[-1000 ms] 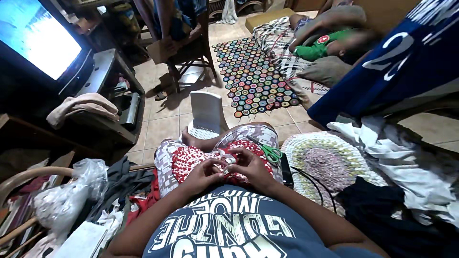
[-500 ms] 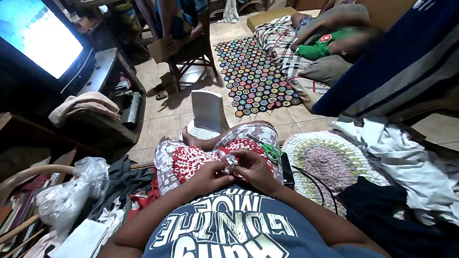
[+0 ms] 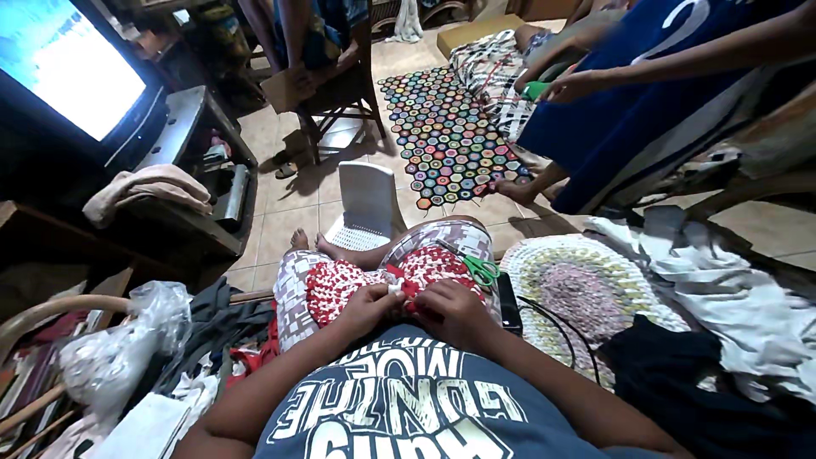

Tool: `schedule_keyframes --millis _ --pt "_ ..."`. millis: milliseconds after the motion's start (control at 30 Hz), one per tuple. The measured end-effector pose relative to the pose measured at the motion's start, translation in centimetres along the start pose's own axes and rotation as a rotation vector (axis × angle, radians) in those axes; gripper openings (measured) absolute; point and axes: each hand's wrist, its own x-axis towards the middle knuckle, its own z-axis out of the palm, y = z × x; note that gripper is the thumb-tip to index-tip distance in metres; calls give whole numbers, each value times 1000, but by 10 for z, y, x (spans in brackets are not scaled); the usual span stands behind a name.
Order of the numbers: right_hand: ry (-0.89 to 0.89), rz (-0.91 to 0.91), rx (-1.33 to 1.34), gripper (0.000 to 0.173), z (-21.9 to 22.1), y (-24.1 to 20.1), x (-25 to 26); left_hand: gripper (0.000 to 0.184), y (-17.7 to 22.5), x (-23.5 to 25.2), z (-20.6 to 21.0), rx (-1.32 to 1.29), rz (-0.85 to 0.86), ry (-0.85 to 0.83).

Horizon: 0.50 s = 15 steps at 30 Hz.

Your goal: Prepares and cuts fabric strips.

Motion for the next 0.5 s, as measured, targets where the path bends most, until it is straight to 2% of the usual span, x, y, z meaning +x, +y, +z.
schedule_keyframes --millis 133,300,500 --pt "35 -79 -77 22 0 0 0 24 -1 -1 -4 38 25 -6" --pt "47 -89 -111 25 -5 -3 0 24 -5 1 -6 62 34 -31" --pt "-103 116 119 15 -43 -5 4 25 -9 0 -6 82 58 22"
